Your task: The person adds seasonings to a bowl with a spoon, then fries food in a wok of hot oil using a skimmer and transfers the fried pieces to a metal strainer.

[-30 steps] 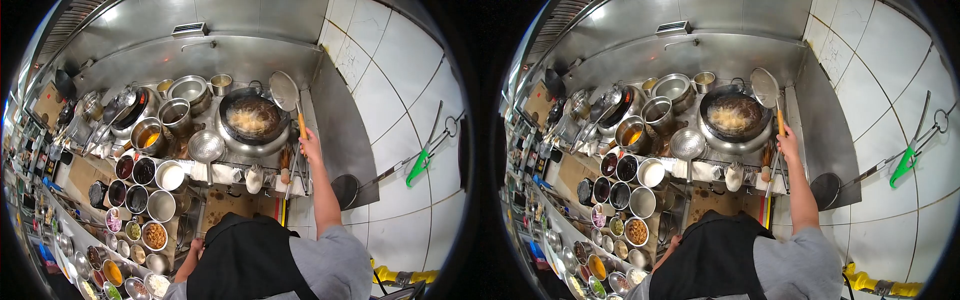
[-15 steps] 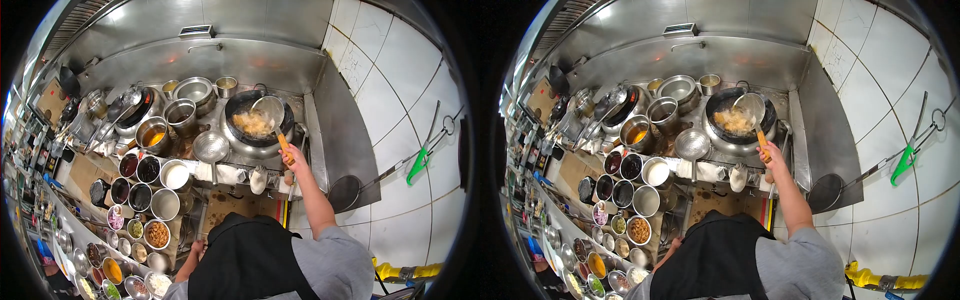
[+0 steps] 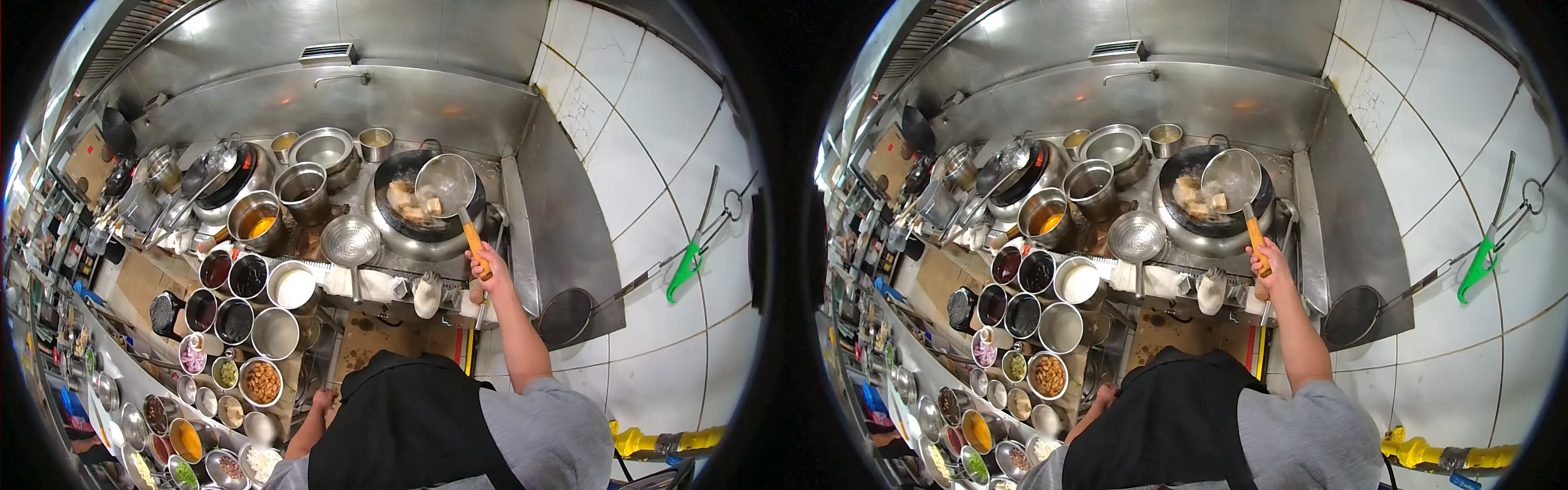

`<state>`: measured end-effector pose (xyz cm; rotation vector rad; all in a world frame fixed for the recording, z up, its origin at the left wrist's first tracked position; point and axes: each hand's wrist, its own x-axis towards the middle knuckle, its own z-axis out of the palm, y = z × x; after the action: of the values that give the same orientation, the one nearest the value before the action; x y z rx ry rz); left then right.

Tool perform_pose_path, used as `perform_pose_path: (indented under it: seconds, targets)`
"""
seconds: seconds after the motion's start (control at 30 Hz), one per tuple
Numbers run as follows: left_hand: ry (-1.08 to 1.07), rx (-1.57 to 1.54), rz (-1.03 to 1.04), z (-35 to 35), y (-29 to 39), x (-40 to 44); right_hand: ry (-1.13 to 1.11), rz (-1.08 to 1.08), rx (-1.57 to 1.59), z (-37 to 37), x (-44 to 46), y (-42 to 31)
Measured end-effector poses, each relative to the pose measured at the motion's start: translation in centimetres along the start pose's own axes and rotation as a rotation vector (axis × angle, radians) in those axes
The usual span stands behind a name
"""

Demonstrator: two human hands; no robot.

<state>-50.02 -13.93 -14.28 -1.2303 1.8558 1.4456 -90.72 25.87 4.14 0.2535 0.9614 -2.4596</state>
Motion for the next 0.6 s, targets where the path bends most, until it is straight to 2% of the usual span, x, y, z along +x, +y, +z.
perform_pose_path:
  seconds: [0.07,0.13,0.17,0.23,0.27,0.33,0.53,0.6]
  targets:
    - [-0.001,0.025,0.034,0.2,-1.4,1.5,0.006,-0.028,-0.045,0.1,0.1,-0.1]
    - [-0.002,0.050,0.068,0.1,-0.8,0.8,0.140,-0.118,-0.266,1.1,0.0,0.0]
    - [0.007,0.058,0.049,0.1,-0.4,0.3,0.142,-0.119,-0.263,1.4,0.2,0.0]
    - [0.016,0.069,0.029,0.0,-0.2,0.0,0.204,-0.228,-0.543,2.0,0.7,0.0]
    - [0.008,0.071,0.044,-0.1,-0.9,0.8,0.206,-0.228,-0.541,2.2,1.0,0.0]
    - [0.001,0.073,0.058,-0.1,-1.6,1.8,0.269,-0.297,-0.785,2.5,1.8,0.2]
    - [0.025,-0.046,0.026,0.1,-2.2,2.1,0.249,-0.473,-1.044,2.3,3.6,0.5]
    - [0.053,0.064,0.051,0.4,-1.4,0.7,0.233,-0.533,-1.099,2.1,3.8,0.7]
